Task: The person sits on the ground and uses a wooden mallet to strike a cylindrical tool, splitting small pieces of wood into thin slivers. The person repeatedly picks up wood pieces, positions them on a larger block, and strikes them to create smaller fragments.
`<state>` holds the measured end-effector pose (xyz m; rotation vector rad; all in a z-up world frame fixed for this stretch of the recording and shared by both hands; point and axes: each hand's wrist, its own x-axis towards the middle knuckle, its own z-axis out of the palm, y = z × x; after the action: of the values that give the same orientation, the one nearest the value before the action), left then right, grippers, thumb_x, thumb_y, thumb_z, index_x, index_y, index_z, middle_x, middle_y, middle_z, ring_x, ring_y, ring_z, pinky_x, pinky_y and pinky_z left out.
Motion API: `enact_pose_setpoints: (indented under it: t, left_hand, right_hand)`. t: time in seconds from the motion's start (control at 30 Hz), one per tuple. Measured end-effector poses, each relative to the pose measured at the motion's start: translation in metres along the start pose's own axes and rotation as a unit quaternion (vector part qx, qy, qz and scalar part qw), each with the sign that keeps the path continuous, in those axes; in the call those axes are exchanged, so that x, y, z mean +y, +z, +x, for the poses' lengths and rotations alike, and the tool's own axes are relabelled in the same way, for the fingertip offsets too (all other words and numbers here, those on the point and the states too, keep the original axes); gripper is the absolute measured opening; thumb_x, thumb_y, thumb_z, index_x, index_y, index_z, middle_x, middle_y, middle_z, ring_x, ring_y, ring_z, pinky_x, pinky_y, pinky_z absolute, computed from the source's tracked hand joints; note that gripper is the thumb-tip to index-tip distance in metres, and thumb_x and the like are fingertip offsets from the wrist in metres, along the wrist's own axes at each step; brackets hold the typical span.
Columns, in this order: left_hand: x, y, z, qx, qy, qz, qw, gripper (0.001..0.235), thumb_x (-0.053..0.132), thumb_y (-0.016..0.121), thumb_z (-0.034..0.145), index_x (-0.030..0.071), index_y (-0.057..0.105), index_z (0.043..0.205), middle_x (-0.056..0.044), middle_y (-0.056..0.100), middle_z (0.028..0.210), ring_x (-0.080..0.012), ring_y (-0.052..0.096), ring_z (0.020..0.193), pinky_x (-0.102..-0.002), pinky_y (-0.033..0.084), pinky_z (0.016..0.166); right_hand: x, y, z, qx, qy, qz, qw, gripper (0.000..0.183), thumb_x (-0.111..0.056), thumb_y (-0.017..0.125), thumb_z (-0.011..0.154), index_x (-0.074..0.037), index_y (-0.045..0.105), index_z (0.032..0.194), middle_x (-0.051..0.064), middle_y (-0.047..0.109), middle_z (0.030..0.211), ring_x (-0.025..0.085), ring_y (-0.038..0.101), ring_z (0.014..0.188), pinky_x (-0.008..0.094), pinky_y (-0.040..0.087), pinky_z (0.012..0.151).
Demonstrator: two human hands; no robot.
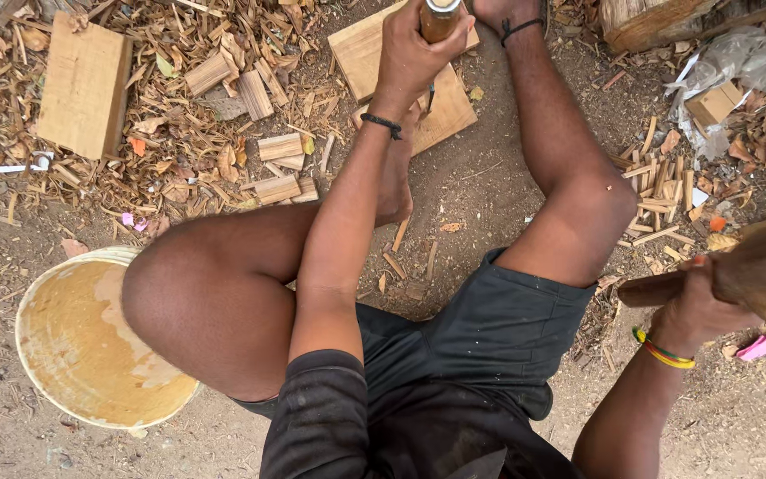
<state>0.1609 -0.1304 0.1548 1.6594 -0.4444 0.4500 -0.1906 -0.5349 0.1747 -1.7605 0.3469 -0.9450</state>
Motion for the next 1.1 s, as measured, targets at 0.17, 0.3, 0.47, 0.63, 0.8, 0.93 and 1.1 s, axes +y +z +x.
enact_pose_setpoints:
  t: [0.17, 0.3, 0.47, 0.63, 0.8, 0.93, 1.1]
  left_hand:
    - [-0.007, 0.001, -0.003, -0.02, -0.026, -0.025, 0.999, 0.031, 0.028, 0.087, 0.091, 0.01, 0.069, 0.108, -0.006, 0.08, 0.097, -0.0184, 0.082, 0.089, -0.036, 0.069, 0.085]
    - [0.006, 0.013, -0.008, -0.063, -0.004, -0.042, 0.997, 0.04, 0.029, 0.087, 0.09, 0.01, 0.068, 0.119, -0.007, 0.08, 0.104, -0.0192, 0.08, 0.096, -0.036, 0.067, 0.091]
    - [0.012, 0.032, -0.006, -0.077, 0.039, 0.038, 0.996, 0.052, 0.033, 0.089, 0.088, 0.008, 0.062, 0.125, -0.009, 0.078, 0.102, -0.0203, 0.079, 0.095, -0.034, 0.066, 0.09]
    - [-0.013, 0.04, -0.015, -0.071, 0.053, 0.048, 0.995, 0.055, 0.033, 0.088, 0.088, 0.007, 0.06, 0.128, -0.008, 0.078, 0.099, -0.0207, 0.079, 0.093, -0.034, 0.066, 0.088]
    - [-0.018, 0.024, -0.029, -0.07, 0.081, 0.078, 0.991, 0.041, 0.031, 0.085, 0.082, 0.015, 0.066, 0.115, -0.01, 0.077, 0.101, -0.0242, 0.077, 0.095, -0.035, 0.065, 0.083]
    - [0.016, 0.022, -0.019, -0.13, -0.068, 0.022, 0.989, 0.051, 0.034, 0.089, 0.088, 0.01, 0.061, 0.124, -0.006, 0.078, 0.096, -0.0181, 0.081, 0.087, -0.032, 0.068, 0.079]
    - [0.037, 0.022, -0.015, -0.096, 0.043, 0.017, 0.994, 0.044, 0.028, 0.088, 0.089, 0.013, 0.062, 0.122, -0.007, 0.077, 0.104, -0.0213, 0.079, 0.098, -0.036, 0.066, 0.085]
  right_hand:
    - [-0.028, 0.044, 0.004, -0.075, 0.044, 0.083, 0.993, 0.08, 0.019, 0.074, 0.101, 0.001, 0.016, 0.152, 0.02, 0.06, 0.123, 0.026, 0.067, 0.088, 0.038, 0.063, 0.08]
    - [-0.04, 0.074, 0.044, -0.069, 0.044, 0.081, 0.993, 0.07, 0.018, 0.075, 0.103, 0.002, 0.023, 0.148, 0.02, 0.064, 0.112, 0.028, 0.068, 0.084, 0.041, 0.065, 0.079]
    - [-0.049, 0.076, 0.113, -0.224, -0.046, -0.033, 0.973, 0.018, 0.015, 0.059, 0.106, 0.006, 0.067, 0.119, 0.019, 0.068, 0.109, 0.025, 0.067, 0.091, 0.033, 0.057, 0.086]
    - [-0.112, 0.14, 0.111, -0.312, -0.258, -0.218, 0.888, 0.056, -0.005, 0.078, 0.098, 0.003, 0.044, 0.142, 0.018, 0.071, 0.106, 0.026, 0.071, 0.09, 0.033, 0.057, 0.081]
    - [-0.164, 0.2, 0.086, -0.335, -0.333, -0.411, 0.78, 0.109, -0.026, 0.097, 0.091, 0.0, 0.021, 0.166, 0.017, 0.075, 0.103, 0.028, 0.075, 0.089, 0.033, 0.057, 0.075]
    - [-0.168, 0.202, 0.091, -0.309, -0.311, -0.371, 0.819, 0.105, -0.016, 0.093, 0.09, -0.004, 0.019, 0.164, 0.019, 0.074, 0.109, 0.032, 0.075, 0.096, 0.034, 0.06, 0.084]
    - [-0.158, 0.179, 0.105, -0.305, -0.286, -0.267, 0.868, 0.094, -0.002, 0.079, 0.094, -0.009, 0.018, 0.164, 0.02, 0.068, 0.128, 0.032, 0.073, 0.116, 0.032, 0.063, 0.103]
